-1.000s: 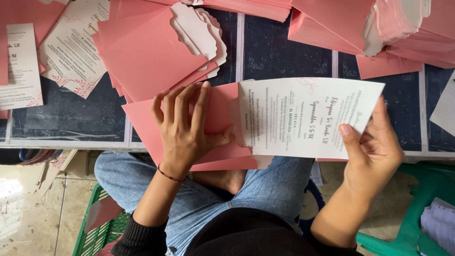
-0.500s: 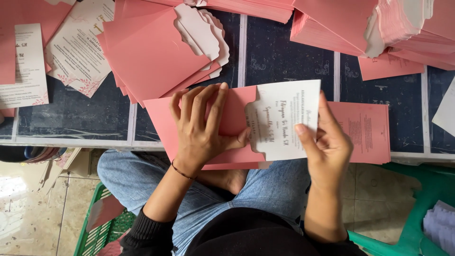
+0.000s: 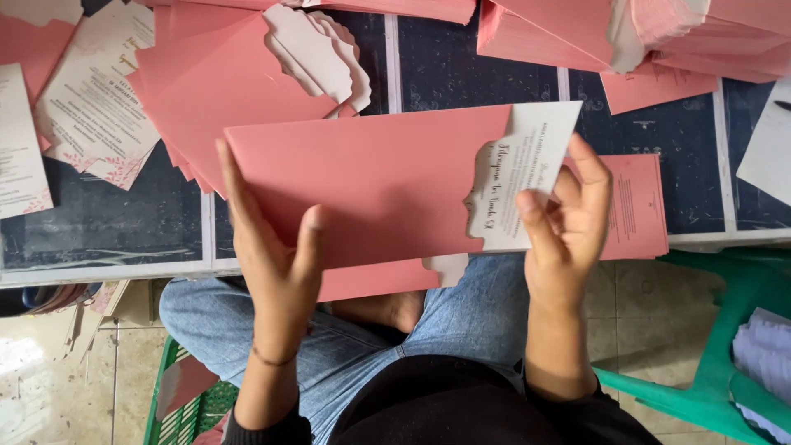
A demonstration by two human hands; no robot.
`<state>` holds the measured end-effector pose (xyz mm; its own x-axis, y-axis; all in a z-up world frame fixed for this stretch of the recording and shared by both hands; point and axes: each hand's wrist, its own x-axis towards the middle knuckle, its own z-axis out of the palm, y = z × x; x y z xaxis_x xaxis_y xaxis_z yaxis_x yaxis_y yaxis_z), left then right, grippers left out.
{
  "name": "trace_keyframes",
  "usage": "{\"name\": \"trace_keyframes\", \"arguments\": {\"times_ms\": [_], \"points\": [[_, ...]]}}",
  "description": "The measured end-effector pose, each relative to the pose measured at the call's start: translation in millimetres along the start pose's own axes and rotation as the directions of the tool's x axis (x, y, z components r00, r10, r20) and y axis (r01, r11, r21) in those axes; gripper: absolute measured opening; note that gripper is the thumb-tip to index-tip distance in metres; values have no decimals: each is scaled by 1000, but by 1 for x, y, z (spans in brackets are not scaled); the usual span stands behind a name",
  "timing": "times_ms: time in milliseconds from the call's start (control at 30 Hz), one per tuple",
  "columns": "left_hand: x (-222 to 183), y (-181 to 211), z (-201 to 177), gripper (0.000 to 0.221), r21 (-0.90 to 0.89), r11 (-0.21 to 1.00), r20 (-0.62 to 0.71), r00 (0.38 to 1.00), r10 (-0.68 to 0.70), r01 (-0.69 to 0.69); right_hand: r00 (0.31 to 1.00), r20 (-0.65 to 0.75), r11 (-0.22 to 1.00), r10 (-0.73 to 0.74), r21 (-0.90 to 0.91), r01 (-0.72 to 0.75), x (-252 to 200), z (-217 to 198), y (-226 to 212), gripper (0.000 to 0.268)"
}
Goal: The person inserts white invitation cards into pink envelopes with a decorative cutout, then closes and stacks them. The person handles the envelopes and cards by hand, repeatedly picking, inserting, and stacking the finished units.
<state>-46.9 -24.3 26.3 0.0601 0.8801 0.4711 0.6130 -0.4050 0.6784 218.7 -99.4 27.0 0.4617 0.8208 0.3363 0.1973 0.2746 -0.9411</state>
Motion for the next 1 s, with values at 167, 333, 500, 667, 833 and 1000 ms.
{"name": "trace_keyframes", "arguments": {"times_ms": [167, 333, 500, 667, 833, 1000], "points": [[-11, -7, 13, 64, -639, 703, 260, 947, -186, 313, 978, 190, 994, 87, -83, -72, -10, 16, 21, 62], [-14, -27, 25, 53, -639, 629, 333, 896, -293, 443, 939, 332, 995, 86, -80, -63, 0, 17, 18, 61], [4, -86, 16, 27, -621, 622, 228, 869, -440, 477, 910, 400, 954, 108, -300, 19, 22, -17, 15, 52], [62, -104, -28, 13, -595, 710, 37, 896, -443, 376, 858, -70, 36, 508, -994, -102, 16, -95, 89, 102], [67, -190, -2, 77, -251, 957, -131, 975, -182, 145, 856, -107, -103, 505, -993, -63, 6, -110, 99, 103], [34, -75, 40, 111, 276, 961, -1, 1000, 21, -20, 891, -8, 2, 453, -1000, -9, 10, -123, 89, 88]]}}
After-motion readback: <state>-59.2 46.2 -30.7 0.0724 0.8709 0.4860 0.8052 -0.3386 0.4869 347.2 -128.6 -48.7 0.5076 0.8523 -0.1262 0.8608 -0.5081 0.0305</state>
